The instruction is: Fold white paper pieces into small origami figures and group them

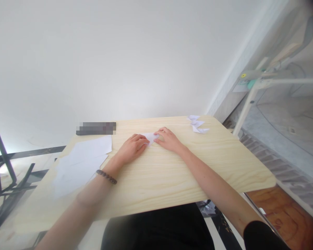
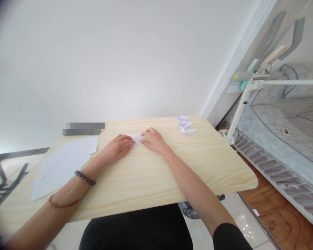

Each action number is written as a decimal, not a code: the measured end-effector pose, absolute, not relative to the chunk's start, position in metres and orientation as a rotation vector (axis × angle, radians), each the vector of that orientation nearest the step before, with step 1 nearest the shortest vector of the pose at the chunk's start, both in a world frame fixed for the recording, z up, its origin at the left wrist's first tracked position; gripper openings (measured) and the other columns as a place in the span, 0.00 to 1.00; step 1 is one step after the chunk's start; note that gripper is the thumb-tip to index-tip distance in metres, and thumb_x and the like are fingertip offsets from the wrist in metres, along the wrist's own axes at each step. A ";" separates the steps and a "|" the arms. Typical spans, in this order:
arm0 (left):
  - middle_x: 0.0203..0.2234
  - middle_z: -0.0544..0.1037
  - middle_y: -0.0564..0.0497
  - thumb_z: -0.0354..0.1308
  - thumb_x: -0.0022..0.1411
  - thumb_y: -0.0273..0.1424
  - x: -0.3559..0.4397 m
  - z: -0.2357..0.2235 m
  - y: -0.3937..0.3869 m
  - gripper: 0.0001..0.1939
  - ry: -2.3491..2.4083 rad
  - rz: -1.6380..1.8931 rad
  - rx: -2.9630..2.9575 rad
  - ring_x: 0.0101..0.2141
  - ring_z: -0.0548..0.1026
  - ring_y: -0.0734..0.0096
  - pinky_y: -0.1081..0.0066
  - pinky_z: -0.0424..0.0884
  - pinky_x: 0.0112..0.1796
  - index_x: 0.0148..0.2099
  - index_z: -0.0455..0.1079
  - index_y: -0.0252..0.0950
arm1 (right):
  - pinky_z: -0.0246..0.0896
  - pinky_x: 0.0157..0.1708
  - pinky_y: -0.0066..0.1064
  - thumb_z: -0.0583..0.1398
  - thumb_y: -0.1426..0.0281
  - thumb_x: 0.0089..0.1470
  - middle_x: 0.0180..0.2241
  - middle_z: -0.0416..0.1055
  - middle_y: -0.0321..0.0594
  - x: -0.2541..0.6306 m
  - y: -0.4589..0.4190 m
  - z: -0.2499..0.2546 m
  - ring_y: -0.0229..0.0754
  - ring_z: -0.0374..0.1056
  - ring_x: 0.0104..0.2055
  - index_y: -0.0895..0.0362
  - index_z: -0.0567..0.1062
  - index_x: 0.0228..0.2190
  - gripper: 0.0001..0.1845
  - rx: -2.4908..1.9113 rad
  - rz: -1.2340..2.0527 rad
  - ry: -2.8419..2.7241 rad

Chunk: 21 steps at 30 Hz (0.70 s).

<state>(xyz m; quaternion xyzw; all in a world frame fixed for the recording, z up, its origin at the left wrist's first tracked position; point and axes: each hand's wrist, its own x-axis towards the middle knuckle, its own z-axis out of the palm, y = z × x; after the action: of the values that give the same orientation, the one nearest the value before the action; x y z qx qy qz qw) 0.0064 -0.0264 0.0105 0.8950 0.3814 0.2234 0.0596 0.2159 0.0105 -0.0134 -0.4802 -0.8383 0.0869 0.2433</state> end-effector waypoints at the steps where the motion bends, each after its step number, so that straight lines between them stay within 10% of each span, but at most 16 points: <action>1: 0.42 0.69 0.46 0.43 0.61 0.34 0.005 0.009 -0.025 0.15 1.226 0.705 2.694 0.44 0.65 0.64 0.62 0.61 0.46 0.47 0.65 0.37 | 0.51 0.49 0.34 0.55 0.61 0.49 0.42 0.60 0.40 0.216 0.010 -0.013 0.40 0.58 0.46 0.52 0.68 0.42 0.18 -1.304 0.235 -2.304; 21: 0.44 0.66 0.44 0.46 0.58 0.38 -0.005 -0.004 -0.014 0.21 1.421 0.730 2.618 0.46 0.63 0.60 0.60 0.61 0.46 0.52 0.60 0.37 | 0.52 0.47 0.35 0.56 0.58 0.47 0.44 0.59 0.42 0.206 0.002 -0.008 0.41 0.58 0.47 0.53 0.64 0.46 0.25 -1.302 0.223 -2.303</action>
<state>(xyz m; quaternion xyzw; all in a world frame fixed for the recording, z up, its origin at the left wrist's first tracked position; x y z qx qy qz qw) -0.0051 -0.0142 -0.0038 0.8530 0.4629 0.2380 0.0372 0.2062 0.0023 -0.0084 -0.4759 -0.8419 0.0815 0.2410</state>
